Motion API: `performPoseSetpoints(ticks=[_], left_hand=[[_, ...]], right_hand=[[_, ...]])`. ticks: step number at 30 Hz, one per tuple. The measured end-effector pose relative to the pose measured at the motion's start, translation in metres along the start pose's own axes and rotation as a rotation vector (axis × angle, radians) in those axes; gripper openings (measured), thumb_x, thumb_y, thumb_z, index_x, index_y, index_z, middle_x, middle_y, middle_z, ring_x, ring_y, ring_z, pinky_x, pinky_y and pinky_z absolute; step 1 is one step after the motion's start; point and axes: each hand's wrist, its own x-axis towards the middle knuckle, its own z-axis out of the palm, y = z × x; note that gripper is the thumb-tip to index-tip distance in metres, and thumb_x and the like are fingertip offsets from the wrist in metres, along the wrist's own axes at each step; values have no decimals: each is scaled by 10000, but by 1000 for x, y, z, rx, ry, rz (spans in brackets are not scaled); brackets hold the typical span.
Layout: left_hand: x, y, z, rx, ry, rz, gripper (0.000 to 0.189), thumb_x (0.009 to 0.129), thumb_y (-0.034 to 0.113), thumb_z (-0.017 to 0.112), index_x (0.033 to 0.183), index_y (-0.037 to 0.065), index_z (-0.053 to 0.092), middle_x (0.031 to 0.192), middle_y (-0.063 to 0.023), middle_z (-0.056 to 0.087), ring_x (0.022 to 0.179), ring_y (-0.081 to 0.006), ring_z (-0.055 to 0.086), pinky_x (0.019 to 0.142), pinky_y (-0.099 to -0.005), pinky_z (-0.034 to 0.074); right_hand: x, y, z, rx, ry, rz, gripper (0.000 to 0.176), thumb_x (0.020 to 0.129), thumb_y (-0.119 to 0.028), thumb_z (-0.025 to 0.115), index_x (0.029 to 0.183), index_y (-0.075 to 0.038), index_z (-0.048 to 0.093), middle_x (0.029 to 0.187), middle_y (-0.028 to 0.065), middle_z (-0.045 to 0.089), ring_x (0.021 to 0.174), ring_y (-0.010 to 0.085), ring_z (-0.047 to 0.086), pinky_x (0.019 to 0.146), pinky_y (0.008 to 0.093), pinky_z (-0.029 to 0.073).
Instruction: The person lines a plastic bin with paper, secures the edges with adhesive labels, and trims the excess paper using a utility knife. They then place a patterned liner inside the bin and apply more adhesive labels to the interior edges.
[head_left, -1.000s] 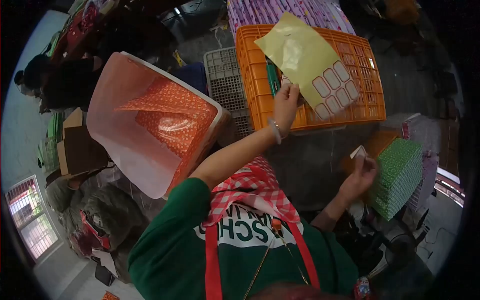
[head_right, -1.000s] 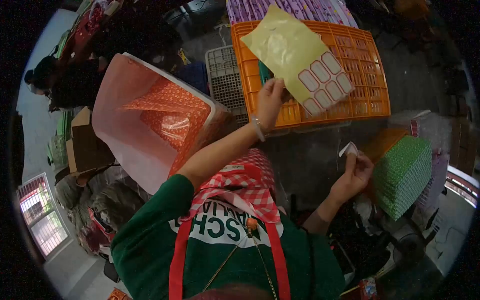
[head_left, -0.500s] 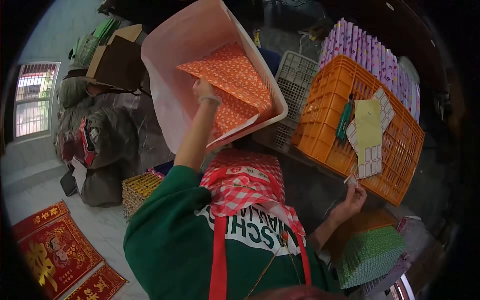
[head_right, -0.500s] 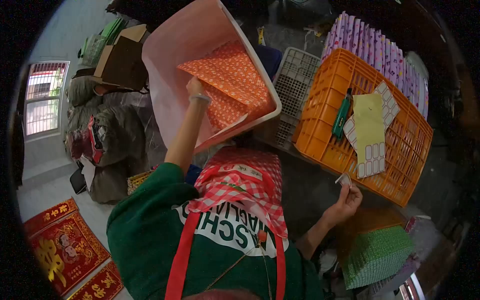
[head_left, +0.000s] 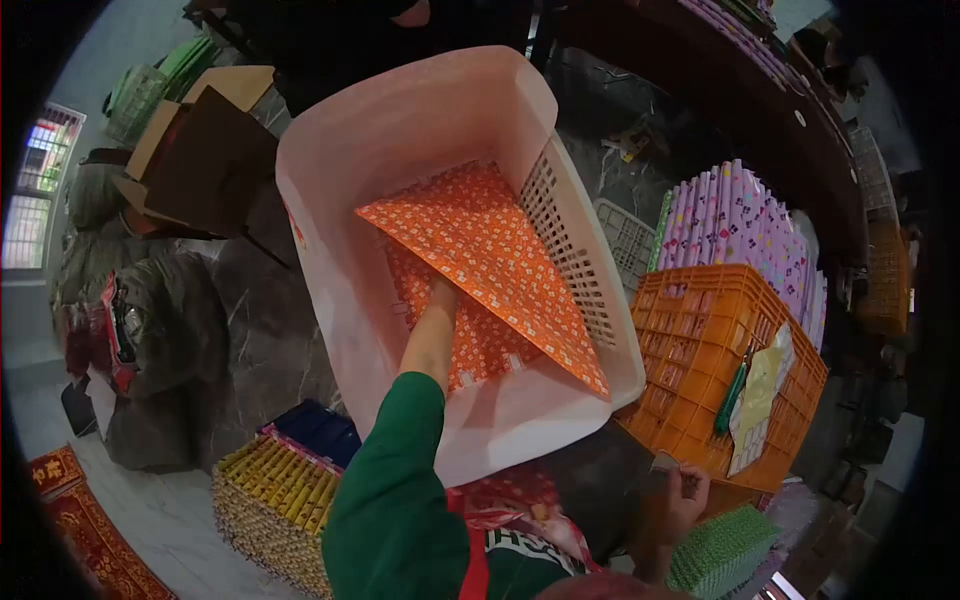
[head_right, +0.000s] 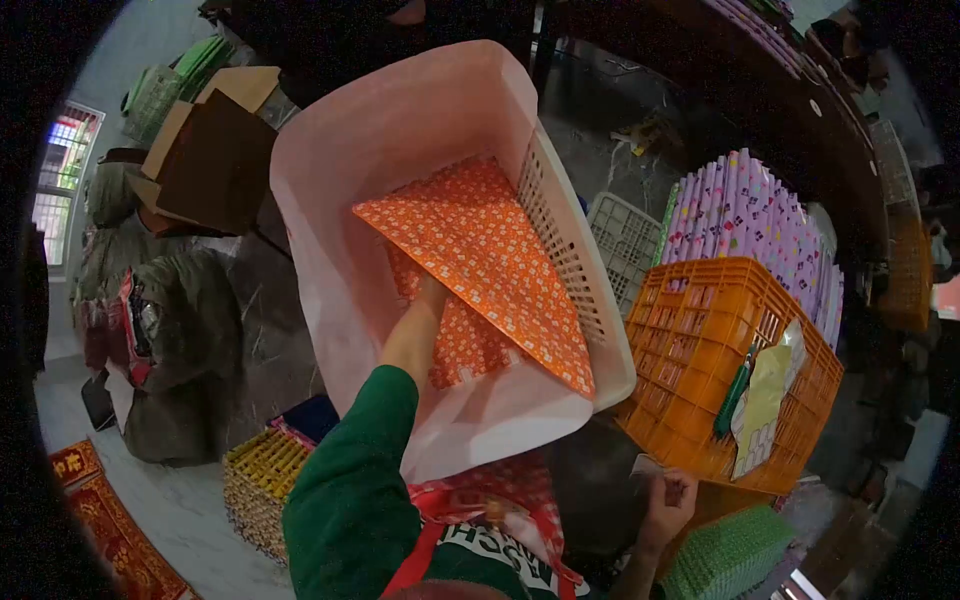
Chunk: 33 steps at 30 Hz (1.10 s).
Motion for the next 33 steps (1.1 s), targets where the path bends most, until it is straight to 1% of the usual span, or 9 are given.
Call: performPoseSetpoints(ticks=[5,15,16,18,19,22,23,26,33], left_hand=[[54,-15,-1,-108,-197,-67,390,890,331,383,1177,70,426,1114,-55,475,954,-177,479,804,-292,415],[145,-25,126,-351,-582,-37,366,874,360,418,1077,66,500,944,-56,532,815,-215,517,748,-329,441],[101,-18,165,-555,-560,209,373,913,222,334,1201,5,431,1179,-39,470,1028,-192,450,906,-262,340],[49,-11,176,273,-318,721,365,888,370,406,954,29,519,875,-59,516,772,-168,482,702,-346,413],[166,-41,156,529,-456,824,422,906,365,371,1107,17,497,982,-79,534,874,-182,501,786,-314,403],[8,-17,185,482,-468,940,454,915,332,364,1239,18,414,1132,-103,513,1027,-202,478,899,-289,347],[-8,-10,184,603,-572,875,481,913,325,368,1289,26,349,1263,-139,424,1186,-232,364,999,-290,236],[-35,-11,190,778,-543,910,468,902,269,381,1274,-11,342,1280,-206,378,1224,-301,313,1010,-315,231],[-40,-28,190,753,-616,953,500,909,279,375,1314,5,268,1348,-184,271,1281,-287,195,1038,-315,159]], right_hand=[[-12,-16,27,-178,-32,-49,100,814,-22,548,834,-36,451,834,45,474,711,94,452,656,239,378],[-8,-22,48,-136,-42,-56,114,795,-2,563,835,-28,459,853,69,481,744,118,472,676,252,393],[-7,-20,47,-127,-54,-57,115,791,5,563,835,-26,461,858,70,482,753,125,478,685,252,397],[-2,-20,46,-144,-70,-57,117,786,11,566,828,-24,463,855,70,481,762,129,483,695,254,400],[1,-20,46,-154,-79,-60,118,781,17,570,821,-22,466,853,70,480,772,132,488,705,256,402],[14,-26,50,-158,-75,-98,126,766,33,578,812,-19,472,846,73,485,781,142,491,715,260,400],[21,-31,53,-159,-79,-100,126,766,33,578,812,-19,472,846,73,485,781,142,491,715,260,400],[44,-47,66,-170,-136,-229,145,744,56,588,803,-21,480,837,75,493,787,150,491,724,262,395],[102,-96,126,-213,-352,-624,166,717,82,599,806,-10,495,838,81,504,792,158,491,727,253,394]])
